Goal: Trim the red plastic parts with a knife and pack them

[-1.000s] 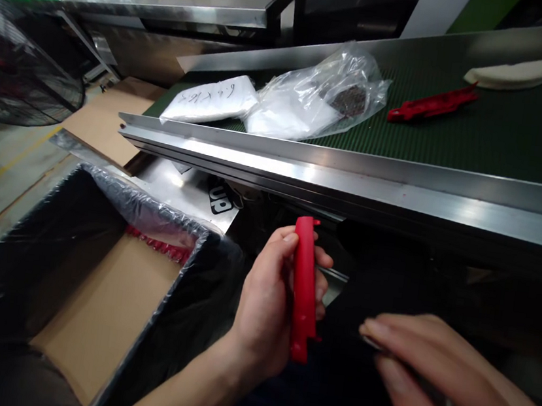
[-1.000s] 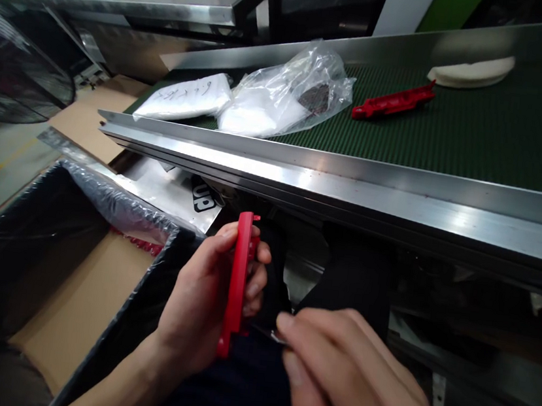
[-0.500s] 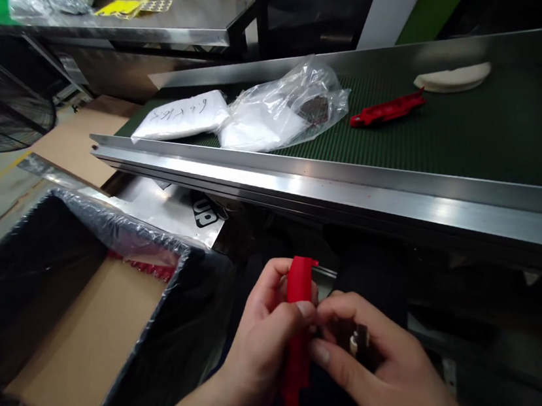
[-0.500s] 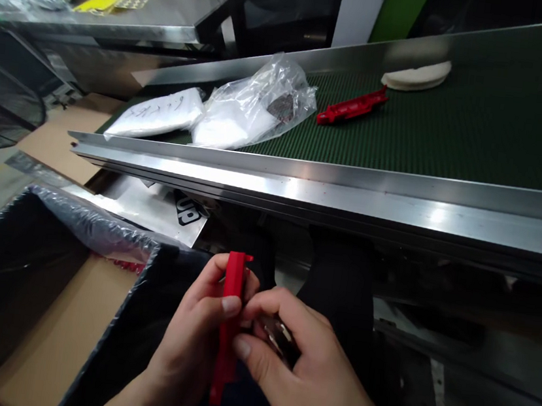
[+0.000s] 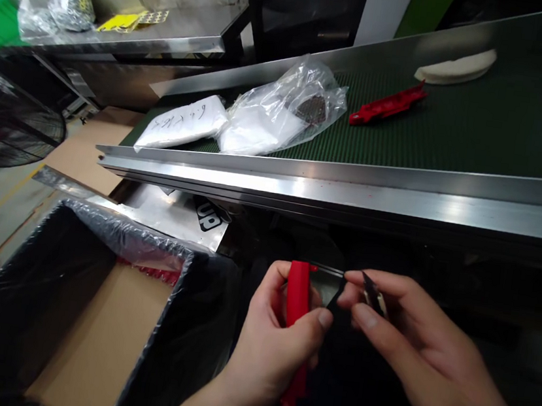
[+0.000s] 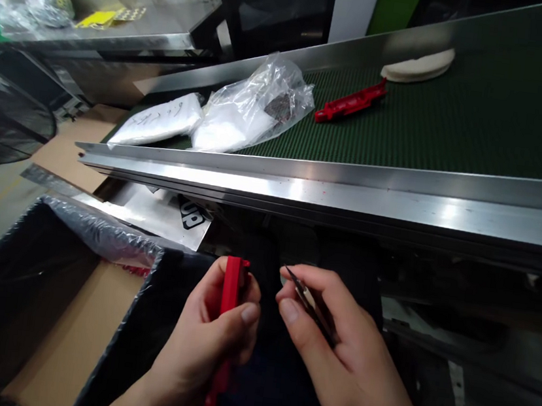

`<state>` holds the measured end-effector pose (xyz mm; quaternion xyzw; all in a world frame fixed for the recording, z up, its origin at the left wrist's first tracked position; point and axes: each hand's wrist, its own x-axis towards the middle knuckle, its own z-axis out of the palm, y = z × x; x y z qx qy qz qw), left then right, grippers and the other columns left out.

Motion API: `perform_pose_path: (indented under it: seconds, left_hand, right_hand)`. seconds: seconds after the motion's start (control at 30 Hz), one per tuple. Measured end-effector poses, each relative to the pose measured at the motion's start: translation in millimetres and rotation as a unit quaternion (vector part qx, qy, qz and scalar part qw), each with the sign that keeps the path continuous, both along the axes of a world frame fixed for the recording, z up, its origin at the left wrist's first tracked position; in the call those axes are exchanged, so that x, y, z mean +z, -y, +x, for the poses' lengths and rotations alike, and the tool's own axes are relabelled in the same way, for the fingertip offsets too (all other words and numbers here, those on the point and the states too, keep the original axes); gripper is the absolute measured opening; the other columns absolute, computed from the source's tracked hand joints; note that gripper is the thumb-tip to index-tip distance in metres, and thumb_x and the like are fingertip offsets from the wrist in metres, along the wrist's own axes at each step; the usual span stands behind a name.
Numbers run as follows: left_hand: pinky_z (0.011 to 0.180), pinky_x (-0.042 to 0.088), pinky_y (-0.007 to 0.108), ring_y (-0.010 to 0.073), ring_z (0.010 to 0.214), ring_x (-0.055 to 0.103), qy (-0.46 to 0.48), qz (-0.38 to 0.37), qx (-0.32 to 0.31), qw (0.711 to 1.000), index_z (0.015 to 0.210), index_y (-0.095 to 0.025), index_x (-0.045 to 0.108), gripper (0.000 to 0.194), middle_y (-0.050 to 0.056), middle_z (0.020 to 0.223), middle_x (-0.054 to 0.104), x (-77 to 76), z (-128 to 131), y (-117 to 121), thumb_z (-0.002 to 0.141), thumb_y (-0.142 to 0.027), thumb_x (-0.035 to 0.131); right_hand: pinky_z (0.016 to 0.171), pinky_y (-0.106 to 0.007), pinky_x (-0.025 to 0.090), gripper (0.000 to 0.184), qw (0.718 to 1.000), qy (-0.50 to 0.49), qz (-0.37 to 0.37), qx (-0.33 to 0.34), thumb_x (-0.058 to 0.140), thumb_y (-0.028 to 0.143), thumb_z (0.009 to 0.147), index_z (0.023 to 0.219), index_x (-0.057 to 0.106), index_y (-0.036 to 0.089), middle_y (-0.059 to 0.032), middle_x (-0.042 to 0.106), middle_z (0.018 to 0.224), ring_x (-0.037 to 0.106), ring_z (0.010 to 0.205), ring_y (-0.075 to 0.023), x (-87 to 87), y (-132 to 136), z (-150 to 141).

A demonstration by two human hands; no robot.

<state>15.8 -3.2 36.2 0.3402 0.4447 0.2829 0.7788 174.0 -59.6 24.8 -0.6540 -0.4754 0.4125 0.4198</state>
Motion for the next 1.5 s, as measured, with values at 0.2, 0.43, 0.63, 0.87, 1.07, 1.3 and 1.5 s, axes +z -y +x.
perform_pose_path:
  seconds: [0.2, 0.43, 0.63, 0.87, 1.07, 1.3, 1.5]
  left_hand:
    - [0.044, 0.032, 0.015, 0.002, 0.046, 0.037, -0.051, 0.037, -0.04, 0.997, 0.098, -0.022, 0.05, 0.031, -0.007, 0.068, 0.047, -2.6, 3, 3, 0.08, -0.033, 0.073]
    - [0.046, 0.031, 0.016, 0.0033, 0.049, 0.038, -0.023, 0.034, -0.083, 0.996, 0.098, -0.021, 0.05, 0.034, -0.007, 0.065, 0.042, -6.9, 0, 8, 0.08, -0.038, 0.073]
    - [0.047, 0.041, 0.015, 0.0031, 0.052, 0.044, 0.065, -0.048, -0.089, 0.993, 0.102, -0.022, 0.048, 0.029, -0.004, 0.08, 0.048, -6.4, -2, 5, 0.083, -0.032, 0.068]
    - [0.048, 0.043, 0.015, 0.0027, 0.053, 0.045, 0.065, -0.044, -0.048, 0.996, 0.099, -0.022, 0.048, 0.023, -0.004, 0.081, 0.049, 1.6, -1, 1, 0.085, -0.028, 0.065]
    - [0.049, 0.044, 0.016, 0.0037, 0.052, 0.045, 0.034, -0.032, -0.043, 0.998, 0.103, -0.021, 0.048, 0.028, -0.005, 0.075, 0.048, 5.7, -3, 0, 0.085, -0.033, 0.066]
    - [0.05, 0.043, 0.017, 0.0049, 0.053, 0.044, 0.017, -0.019, -0.046, 0.999, 0.105, -0.022, 0.048, 0.031, -0.005, 0.072, 0.048, 6.0, -1, 3, 0.085, -0.036, 0.067]
    - [0.049, 0.043, 0.016, 0.0044, 0.053, 0.044, 0.033, -0.03, -0.052, 0.998, 0.102, -0.021, 0.048, 0.028, -0.005, 0.074, 0.048, 8.2, -3, 4, 0.086, -0.034, 0.066]
  right_hand:
    - [0.059, -0.013, 0.051, 0.015, 0.998, 0.012, 0.039, 0.05, 0.061, 0.038, 0.09, 0.103, 0.065, 0.03, 0.0041, 0.069, 0.09, 0.064, 0.075, -0.0089, 15.2, -30, -1]
    - [0.057, -0.017, 0.045, 0.025, 0.979, -0.133, -0.063, 0.14, 0.056, 0.043, 0.093, 0.082, 0.063, 0.022, 0.0043, 0.063, 0.072, 0.057, 0.066, -0.0082, 22.9, -42, 8]
    - [0.065, -0.017, 0.049, 0.023, 0.99, -0.087, -0.027, 0.108, 0.052, 0.043, 0.096, 0.103, 0.063, 0.025, 0.0034, 0.066, 0.084, 0.062, 0.075, -0.0092, 13.5, -36, 17]
    - [0.089, -0.027, 0.048, 0.042, 0.951, 0.198, 0.216, 0.096, 0.05, 0.009, 0.093, 0.132, 0.053, 0.023, -0.0047, 0.061, 0.114, 0.058, 0.103, -0.014, 3.8, -19, 21]
    - [0.084, -0.043, 0.047, 0.056, 0.883, 0.329, 0.305, 0.137, 0.055, -0.004, 0.081, 0.134, 0.053, 0.013, -0.0129, 0.061, 0.118, 0.057, 0.103, -0.0244, 3.0, -12, 21]
    - [0.083, -0.045, 0.047, 0.057, 0.876, 0.343, 0.31, 0.137, 0.057, -0.004, 0.081, 0.135, 0.052, 0.011, -0.0152, 0.061, 0.12, 0.056, 0.105, -0.0267, 1.5, -8, 20]
    - [0.081, -0.043, 0.048, 0.055, 0.871, 0.355, 0.316, 0.126, 0.057, -0.002, 0.081, 0.134, 0.054, 0.014, -0.0127, 0.064, 0.115, 0.06, 0.101, -0.0257, -4.9, -15, 24]
